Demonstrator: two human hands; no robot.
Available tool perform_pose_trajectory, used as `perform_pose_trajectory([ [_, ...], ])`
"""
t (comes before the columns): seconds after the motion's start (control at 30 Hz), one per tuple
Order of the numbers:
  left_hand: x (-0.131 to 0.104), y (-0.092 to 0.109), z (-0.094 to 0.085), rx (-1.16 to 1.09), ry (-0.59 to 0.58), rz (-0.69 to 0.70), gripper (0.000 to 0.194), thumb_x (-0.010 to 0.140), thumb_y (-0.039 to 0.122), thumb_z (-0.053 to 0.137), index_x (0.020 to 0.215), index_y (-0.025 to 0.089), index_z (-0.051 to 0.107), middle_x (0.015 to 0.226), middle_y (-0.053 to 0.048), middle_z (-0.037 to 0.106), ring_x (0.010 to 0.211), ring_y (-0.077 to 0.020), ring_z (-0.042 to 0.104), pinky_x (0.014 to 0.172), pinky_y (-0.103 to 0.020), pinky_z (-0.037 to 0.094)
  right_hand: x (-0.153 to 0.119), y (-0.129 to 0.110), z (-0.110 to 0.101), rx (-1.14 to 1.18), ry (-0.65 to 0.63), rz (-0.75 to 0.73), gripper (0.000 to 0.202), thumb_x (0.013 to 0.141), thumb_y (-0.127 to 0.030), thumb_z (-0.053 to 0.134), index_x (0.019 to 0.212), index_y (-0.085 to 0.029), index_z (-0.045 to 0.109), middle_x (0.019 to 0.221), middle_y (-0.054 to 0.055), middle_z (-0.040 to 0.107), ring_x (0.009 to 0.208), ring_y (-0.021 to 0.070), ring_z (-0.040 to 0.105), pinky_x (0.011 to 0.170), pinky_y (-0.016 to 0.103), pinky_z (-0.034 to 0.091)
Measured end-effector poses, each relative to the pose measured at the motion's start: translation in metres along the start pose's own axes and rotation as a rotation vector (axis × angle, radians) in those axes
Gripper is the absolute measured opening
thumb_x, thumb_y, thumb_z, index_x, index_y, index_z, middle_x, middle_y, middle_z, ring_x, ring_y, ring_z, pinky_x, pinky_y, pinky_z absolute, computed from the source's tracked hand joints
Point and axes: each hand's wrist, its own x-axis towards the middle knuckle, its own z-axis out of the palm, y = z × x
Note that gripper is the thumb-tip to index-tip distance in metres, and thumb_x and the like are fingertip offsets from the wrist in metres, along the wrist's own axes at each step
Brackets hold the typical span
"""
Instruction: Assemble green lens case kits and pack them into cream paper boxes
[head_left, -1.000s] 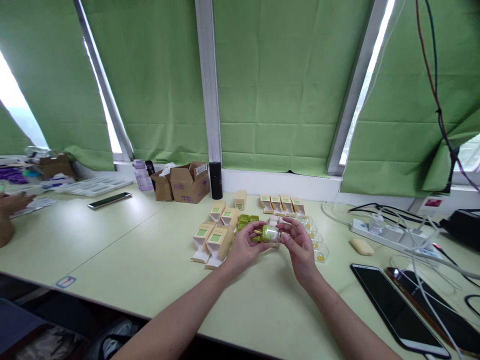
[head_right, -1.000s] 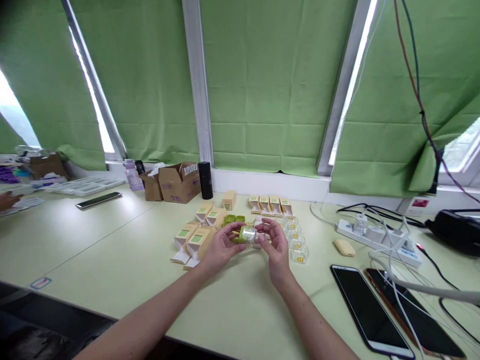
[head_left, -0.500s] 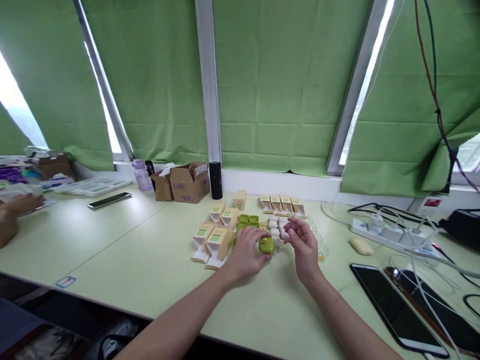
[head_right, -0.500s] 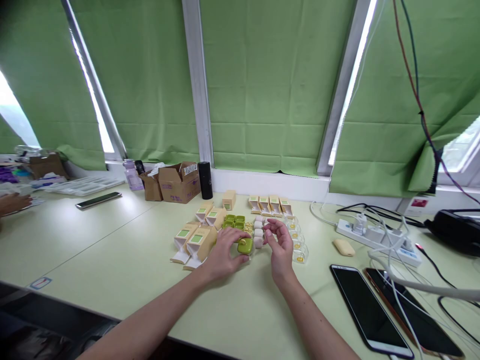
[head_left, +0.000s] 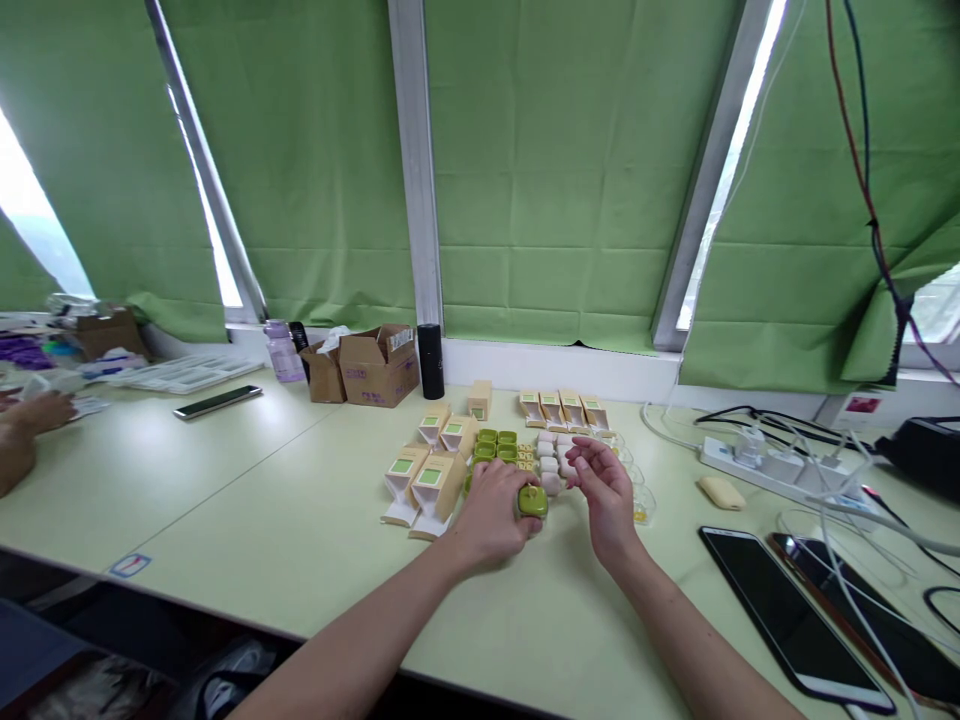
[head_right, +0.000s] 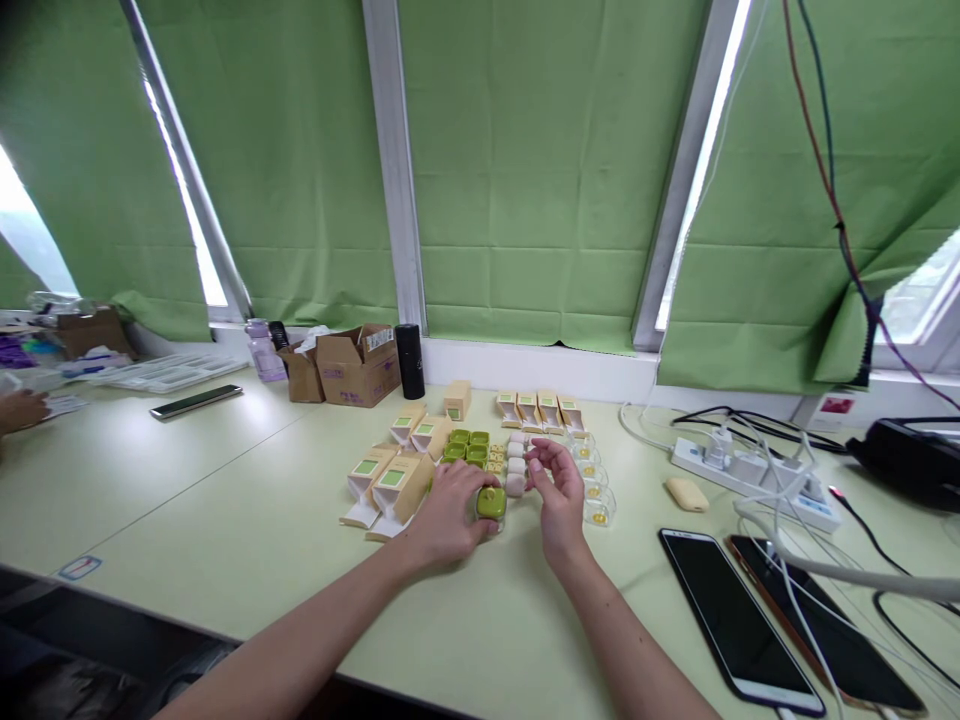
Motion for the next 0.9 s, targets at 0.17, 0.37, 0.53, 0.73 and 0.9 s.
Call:
perform_pose_trajectory([
  [0.17,-0.0004,0.0007,0.0004,0.037,-0.019,0.008,0.041,0.076,0.027,0.086,0.113,0.024,0.069,0.121,-0.004,0.074,0.117,-0.0306,0.059,0.104,-0.049,0.038,-0.0004,0.0004,-0.0002,0.008,-0.007,0.016,0.037,0.078,-0.044,0.082,0.108,-0.024,0.073,0.095,0.005,0.068,0.082,0.0196,0.059,0.065,0.032,0.049],
  [0.37,-0.0008,-0.0006,0.0015,0.065,-0.022,0.022,0.04,0.076,0.029,0.085,0.112,0.024,0.069,0.12,-0.004,0.074,0.114,-0.0309,0.06,0.102,-0.049,0.038,-0.0004,0.0,0.0,0.017,-0.011,0.027,0.039,0.076,-0.045,0.083,0.107,-0.023,0.074,0.095,0.006,0.069,0.082,0.0203,0.059,0.064,0.032,0.049],
  [0.53,-0.0006,-0.0008,0.0011,0.077,-0.025,0.029,0.04,0.076,0.03,0.083,0.114,0.025,0.069,0.12,-0.005,0.074,0.115,-0.0324,0.06,0.103,-0.05,0.039,-0.0008,-0.0018,0.0014,0.011,-0.005,0.021,0.039,0.076,-0.045,0.083,0.107,-0.023,0.074,0.095,0.006,0.069,0.085,0.0218,0.06,0.065,0.032,0.05],
  [0.73,-0.0004,-0.0008,0.001,0.069,-0.049,0.019,0.044,0.076,0.032,0.084,0.117,0.026,0.068,0.122,-0.007,0.074,0.116,-0.0348,0.059,0.104,-0.054,0.039,-0.0014,-0.0041,0.0025,0.015,-0.009,0.022,0.038,0.076,-0.045,0.083,0.105,-0.023,0.074,0.095,0.006,0.069,0.084,0.0212,0.06,0.064,0.032,0.05],
  [0.9,0.0031,-0.0091,-0.0011,-0.009,0.063,0.02,0.044,0.091,0.048,0.071,0.129,0.026,0.063,0.127,-0.009,0.07,0.12,-0.0338,0.057,0.107,-0.053,0.04,-0.0012,-0.0048,0.0025,0.018,-0.007,0.023,0.038,0.076,-0.046,0.083,0.106,-0.023,0.074,0.095,0.006,0.069,0.082,0.0204,0.059,0.064,0.032,0.05],
])
